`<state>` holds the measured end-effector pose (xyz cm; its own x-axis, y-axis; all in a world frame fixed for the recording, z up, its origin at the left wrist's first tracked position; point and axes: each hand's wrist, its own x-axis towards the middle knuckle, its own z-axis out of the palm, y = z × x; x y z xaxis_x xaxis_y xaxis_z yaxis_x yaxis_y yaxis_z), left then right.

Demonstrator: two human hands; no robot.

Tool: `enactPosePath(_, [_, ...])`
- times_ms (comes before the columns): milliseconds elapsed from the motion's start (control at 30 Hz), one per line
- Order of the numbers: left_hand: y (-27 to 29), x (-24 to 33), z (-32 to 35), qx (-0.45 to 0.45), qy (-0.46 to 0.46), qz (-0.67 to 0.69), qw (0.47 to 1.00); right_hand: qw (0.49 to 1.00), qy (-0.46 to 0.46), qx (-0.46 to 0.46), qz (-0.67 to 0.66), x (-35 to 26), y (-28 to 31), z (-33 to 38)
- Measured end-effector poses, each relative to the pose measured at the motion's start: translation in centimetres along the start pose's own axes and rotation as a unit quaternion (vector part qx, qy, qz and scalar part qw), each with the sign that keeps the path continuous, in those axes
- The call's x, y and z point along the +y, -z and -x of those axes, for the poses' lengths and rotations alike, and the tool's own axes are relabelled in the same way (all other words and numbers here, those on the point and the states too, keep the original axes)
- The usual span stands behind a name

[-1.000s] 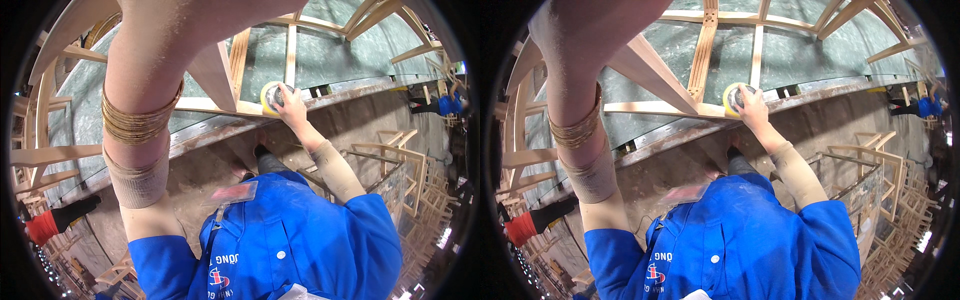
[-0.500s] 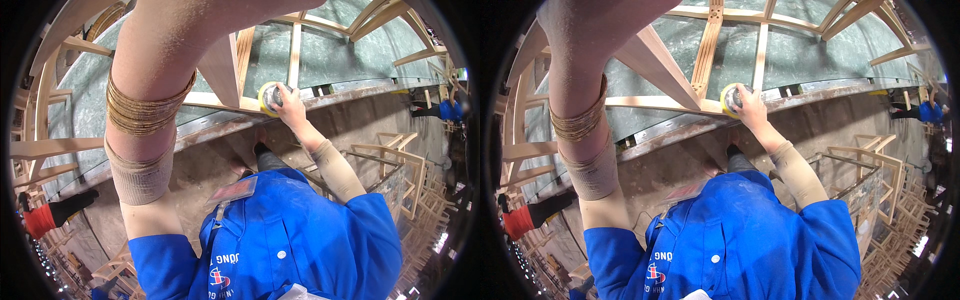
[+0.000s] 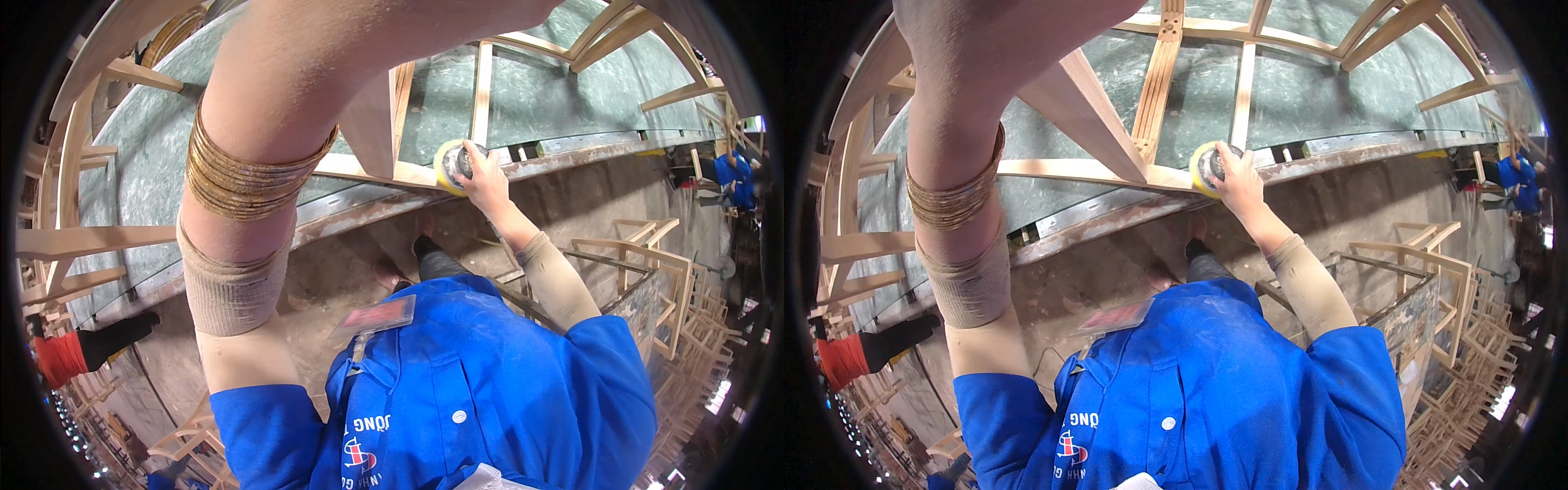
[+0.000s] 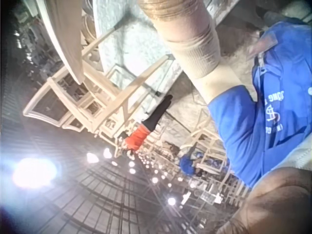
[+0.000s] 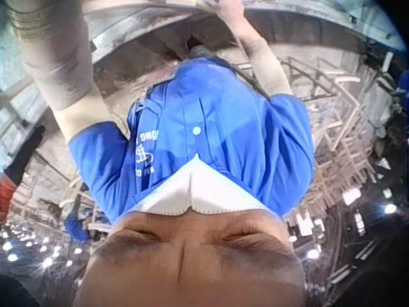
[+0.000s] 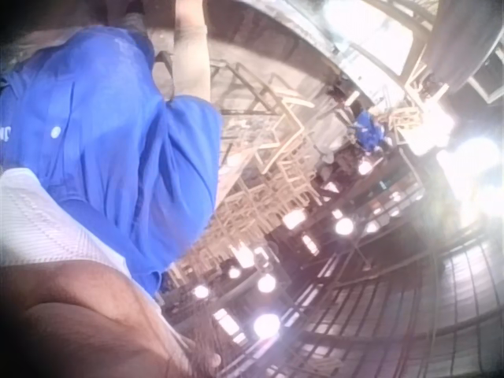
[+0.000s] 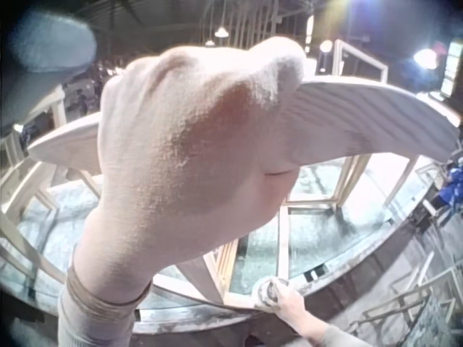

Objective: The person uses a handheld power sander to smooth the surfaces of wooden chair frames on a factory assembly line. They systematically sand the legs and crossbars of the chair, repositioning the frame as needed to access different areas.

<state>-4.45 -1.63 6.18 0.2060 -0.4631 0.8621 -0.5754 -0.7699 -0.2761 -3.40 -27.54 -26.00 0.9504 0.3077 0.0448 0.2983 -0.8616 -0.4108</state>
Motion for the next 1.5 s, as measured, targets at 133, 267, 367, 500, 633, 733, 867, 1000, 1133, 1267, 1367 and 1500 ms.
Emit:
enactPosePath(133, [0.1, -0.1, 0.0, 0.001, -0.001, -0.002, 1.000, 0.999, -0.032, -0.012, 0.038, 1.6, 1.2, -0.1])
enactPosePath(267, [0.1, -0.2, 0.0, 0.001, 0.000, 0.006, 1.000, 0.995, -0.072, -0.026, 0.057, 3.1, 2.2, -1.3])
enactPosePath(367, [0.2, -0.2, 0.1, 0.001, -0.001, 0.006, 1.000, 0.995, -0.075, -0.019, 0.063, 3.3, 2.0, -1.9])
enactPosePath(500, [0.2, -0.2, 0.1, 0.000, 0.001, 0.009, 1.000, 0.994, -0.077, -0.020, 0.074, 3.0, 1.8, -2.4])
enactPosePath(633, [0.0, -0.3, 0.1, 0.000, 0.003, 0.011, 1.000, 0.996, -0.062, -0.012, 0.070, 2.7, 1.4, -1.4])
enactPosePath(733, [-0.1, -0.4, 0.0, -0.002, 0.003, 0.010, 1.000, 0.997, -0.063, -0.004, 0.054, 2.4, 1.3, -0.6])
enactPosePath(867, [-0.4, -0.2, -0.2, -0.005, 0.007, 0.017, 1.000, 0.997, -0.050, 0.028, 0.055, 2.7, 1.4, -0.5])
enactPosePath(1000, [-0.8, -0.4, -0.4, -0.008, 0.005, 0.026, 1.000, 0.997, -0.059, 0.025, 0.049, 2.9, 1.5, 0.0])
enactPosePath(1133, [-0.9, 0.0, -0.6, -0.010, 0.005, 0.027, 1.000, 0.995, -0.040, 0.060, 0.063, 3.5, 1.4, -0.6])
enactPosePath(1267, [-1.0, -0.1, -0.6, -0.010, 0.005, 0.028, 1.000, 0.997, -0.032, 0.046, 0.058, 3.1, 1.3, 0.1])
enactPosePath(1367, [-1.2, -0.2, -0.6, -0.013, 0.006, 0.031, 0.999, 0.998, -0.041, 0.027, 0.042, 2.3, 1.0, 0.7])
enactPosePath(1500, [-1.4, -0.1, -0.7, -0.010, 0.006, 0.038, 0.999, 0.995, -0.007, 0.081, 0.055, 2.4, 0.9, -0.5])
